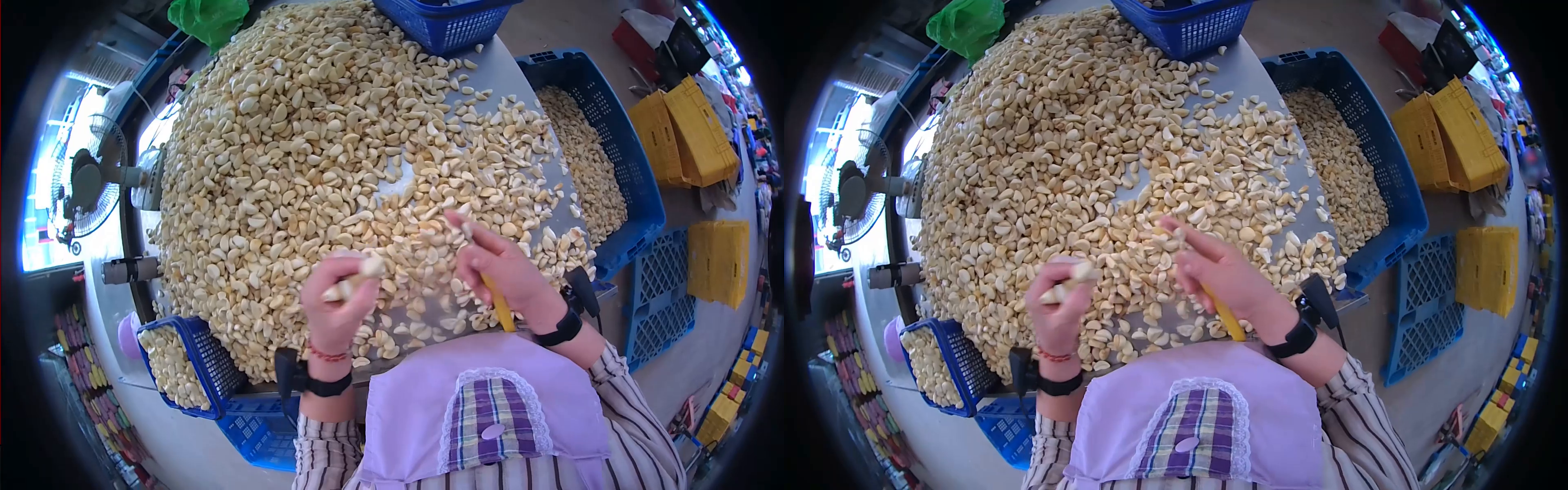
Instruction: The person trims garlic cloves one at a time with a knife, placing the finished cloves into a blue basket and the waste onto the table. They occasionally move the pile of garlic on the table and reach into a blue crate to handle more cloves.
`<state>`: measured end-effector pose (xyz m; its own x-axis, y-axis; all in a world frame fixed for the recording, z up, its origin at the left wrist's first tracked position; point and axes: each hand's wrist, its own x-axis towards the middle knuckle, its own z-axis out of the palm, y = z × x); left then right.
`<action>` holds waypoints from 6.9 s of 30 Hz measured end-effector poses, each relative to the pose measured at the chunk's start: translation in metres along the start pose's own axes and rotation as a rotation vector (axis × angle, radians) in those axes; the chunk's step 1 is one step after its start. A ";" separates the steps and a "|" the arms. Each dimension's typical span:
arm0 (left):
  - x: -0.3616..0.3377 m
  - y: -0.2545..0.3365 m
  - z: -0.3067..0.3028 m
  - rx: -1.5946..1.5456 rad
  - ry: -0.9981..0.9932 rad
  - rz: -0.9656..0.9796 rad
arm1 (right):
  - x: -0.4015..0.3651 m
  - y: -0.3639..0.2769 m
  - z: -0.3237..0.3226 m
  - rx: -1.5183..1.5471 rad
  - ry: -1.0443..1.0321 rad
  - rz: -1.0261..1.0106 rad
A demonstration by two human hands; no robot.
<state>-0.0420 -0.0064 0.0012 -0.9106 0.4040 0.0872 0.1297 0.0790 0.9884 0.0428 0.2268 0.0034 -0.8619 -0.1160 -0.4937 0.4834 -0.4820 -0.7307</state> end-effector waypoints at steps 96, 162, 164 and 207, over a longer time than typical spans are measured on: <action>-0.001 -0.042 0.064 -0.576 -0.190 -0.272 | -0.001 0.020 -0.006 -0.451 -0.111 -0.240; 0.041 -0.050 0.064 -0.927 -0.438 -0.477 | -0.030 0.016 -0.084 0.299 0.314 -0.263; 0.044 -0.053 0.067 -0.708 -0.217 -0.381 | -0.025 0.018 -0.082 0.292 0.311 -0.243; 0.006 -0.032 0.121 -0.720 -0.161 -0.396 | -0.020 0.015 -0.040 -0.471 -0.040 -0.267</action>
<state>-0.0045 0.1037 -0.0451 -0.7620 0.5981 -0.2482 -0.5202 -0.3372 0.7847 0.0732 0.2563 -0.0166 -0.9648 -0.0800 -0.2505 0.2554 -0.0587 -0.9650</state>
